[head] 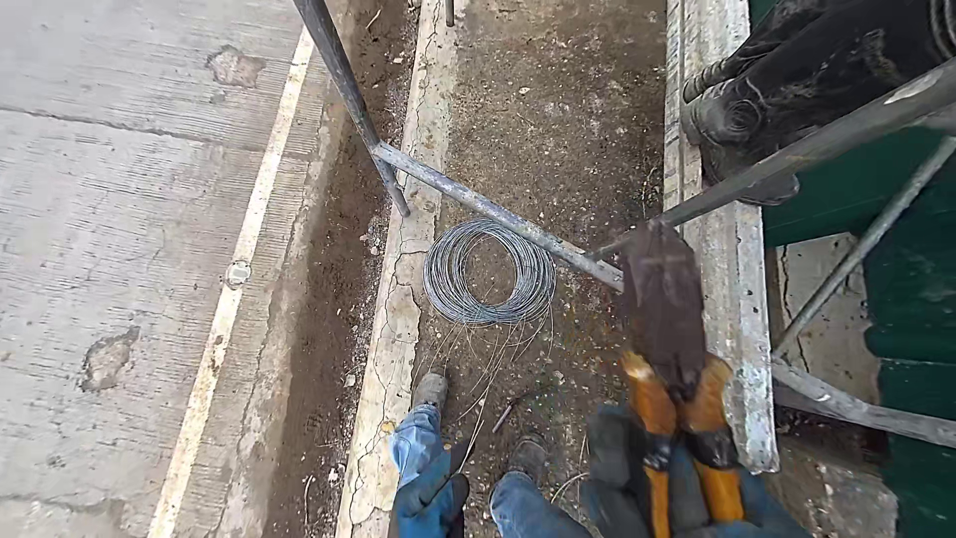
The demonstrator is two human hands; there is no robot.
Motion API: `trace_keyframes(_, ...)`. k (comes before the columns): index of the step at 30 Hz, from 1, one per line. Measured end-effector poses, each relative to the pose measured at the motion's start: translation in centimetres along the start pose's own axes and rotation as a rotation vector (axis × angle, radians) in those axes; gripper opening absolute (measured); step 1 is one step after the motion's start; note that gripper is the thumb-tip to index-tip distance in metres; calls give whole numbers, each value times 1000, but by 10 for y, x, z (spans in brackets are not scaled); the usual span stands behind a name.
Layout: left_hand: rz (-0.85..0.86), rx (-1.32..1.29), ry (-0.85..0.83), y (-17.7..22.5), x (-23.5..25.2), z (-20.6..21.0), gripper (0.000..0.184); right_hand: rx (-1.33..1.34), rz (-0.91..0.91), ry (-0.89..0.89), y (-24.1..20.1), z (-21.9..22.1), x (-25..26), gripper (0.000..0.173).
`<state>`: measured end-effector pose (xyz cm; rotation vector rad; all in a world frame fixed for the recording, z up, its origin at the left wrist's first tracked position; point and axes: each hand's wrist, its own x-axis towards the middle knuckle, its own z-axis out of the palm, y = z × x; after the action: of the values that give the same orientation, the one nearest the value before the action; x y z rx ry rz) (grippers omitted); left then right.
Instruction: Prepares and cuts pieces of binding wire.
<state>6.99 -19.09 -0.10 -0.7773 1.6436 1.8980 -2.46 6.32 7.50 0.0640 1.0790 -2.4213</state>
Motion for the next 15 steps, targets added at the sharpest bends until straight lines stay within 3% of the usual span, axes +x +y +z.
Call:
trace_keyframes(5,41,-3,-78,-11,-2,-32,34,-327,300,74,20,-31,-34,92)
trace_keyframes(9,111,-3,-148,-15,-4,-43,33,-602,555,-118,50,-69,-53,65)
trace_keyframes(11,128,22,-162,-17,-6,-48,33,-705,638,-127,54,-64,-51,57)
trace_keyframes(15,110,49,-182,-17,-10,-54,35,-752,710,-177,54,-53,-41,54)
